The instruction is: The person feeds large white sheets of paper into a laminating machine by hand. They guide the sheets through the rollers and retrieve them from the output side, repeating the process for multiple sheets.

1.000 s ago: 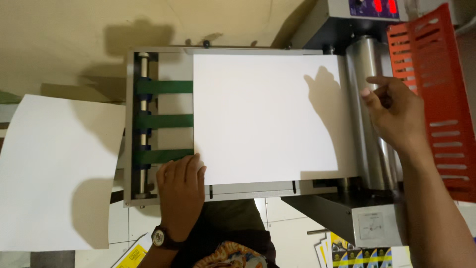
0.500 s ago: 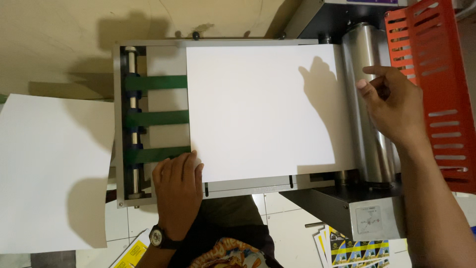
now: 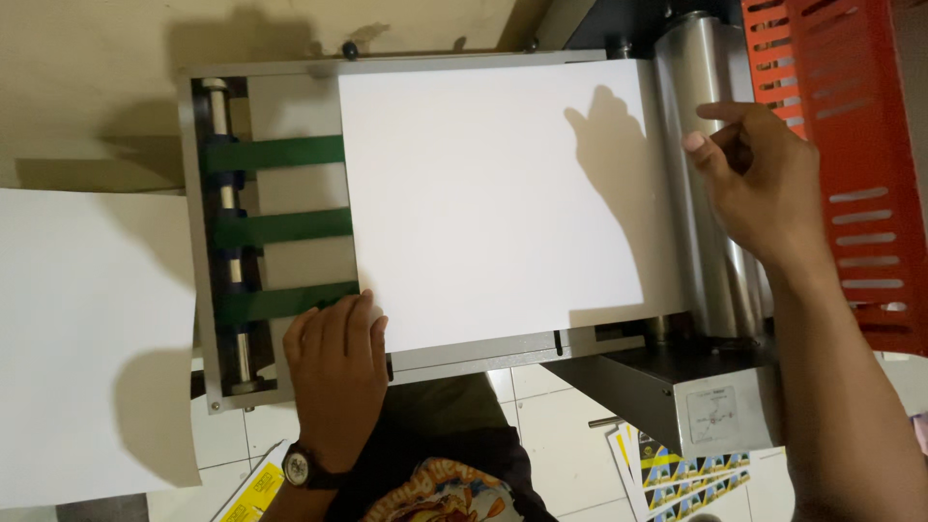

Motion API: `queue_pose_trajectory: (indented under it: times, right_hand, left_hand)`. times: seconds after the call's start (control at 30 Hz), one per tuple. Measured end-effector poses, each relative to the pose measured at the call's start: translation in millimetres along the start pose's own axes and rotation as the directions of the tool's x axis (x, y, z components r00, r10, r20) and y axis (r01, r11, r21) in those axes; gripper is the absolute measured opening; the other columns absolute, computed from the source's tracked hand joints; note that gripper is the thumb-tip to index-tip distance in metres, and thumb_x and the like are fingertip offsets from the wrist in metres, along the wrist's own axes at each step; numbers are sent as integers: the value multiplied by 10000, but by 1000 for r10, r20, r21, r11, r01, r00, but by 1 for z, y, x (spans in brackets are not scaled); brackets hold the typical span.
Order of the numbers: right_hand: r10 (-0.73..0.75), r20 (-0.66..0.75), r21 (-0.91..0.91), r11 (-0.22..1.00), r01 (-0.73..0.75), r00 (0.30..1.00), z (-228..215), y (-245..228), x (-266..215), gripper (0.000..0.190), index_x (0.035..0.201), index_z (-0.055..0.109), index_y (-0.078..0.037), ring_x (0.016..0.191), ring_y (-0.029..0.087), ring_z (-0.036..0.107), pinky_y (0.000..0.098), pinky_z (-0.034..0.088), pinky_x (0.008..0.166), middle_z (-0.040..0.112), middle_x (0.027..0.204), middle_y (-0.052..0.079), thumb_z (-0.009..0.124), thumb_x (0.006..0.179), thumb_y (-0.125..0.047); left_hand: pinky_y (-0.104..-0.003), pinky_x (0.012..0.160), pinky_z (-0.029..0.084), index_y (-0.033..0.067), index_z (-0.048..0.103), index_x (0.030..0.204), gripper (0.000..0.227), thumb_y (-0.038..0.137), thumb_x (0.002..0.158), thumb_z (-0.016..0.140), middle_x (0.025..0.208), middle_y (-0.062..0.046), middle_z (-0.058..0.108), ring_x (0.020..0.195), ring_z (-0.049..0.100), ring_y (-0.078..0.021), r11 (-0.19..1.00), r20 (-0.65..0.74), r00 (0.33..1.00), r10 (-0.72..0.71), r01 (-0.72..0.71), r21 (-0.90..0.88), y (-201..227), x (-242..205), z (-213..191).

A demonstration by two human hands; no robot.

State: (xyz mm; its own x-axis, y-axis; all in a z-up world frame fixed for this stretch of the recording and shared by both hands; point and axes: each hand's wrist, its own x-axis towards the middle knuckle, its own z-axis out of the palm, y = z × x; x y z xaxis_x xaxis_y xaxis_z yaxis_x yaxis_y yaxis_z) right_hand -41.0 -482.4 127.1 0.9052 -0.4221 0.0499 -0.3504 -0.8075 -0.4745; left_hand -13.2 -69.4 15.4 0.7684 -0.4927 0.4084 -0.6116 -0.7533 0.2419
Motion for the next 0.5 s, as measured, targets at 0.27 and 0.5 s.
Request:
queue_pose_trajectory:
  times: [0.27,0.5]
  right_hand:
    - [-27,-11,27,999,28,1000,2,1,0,272,1376,658,21,777,150,505,316,447,722,580,891,46,682,1176,-161]
    - [-26,4,-10,1000,26,1000,4,8,-1,303,1392,659,14,838,156,549,329,471,766,604,922,44,690,1195,-214]
  left_hand:
    - [-431,1016,495,31,697,1180,222,185,1021,704,1140,-105,719,1027,658,-247,999,-1,1000,16,-15,42,5,4,-3]
    - [-432,1035,476,52,680,1216,251,208,1021,704,1166,-100,702,1051,644,-251,999,50,999,-3,0,53,7,3,0]
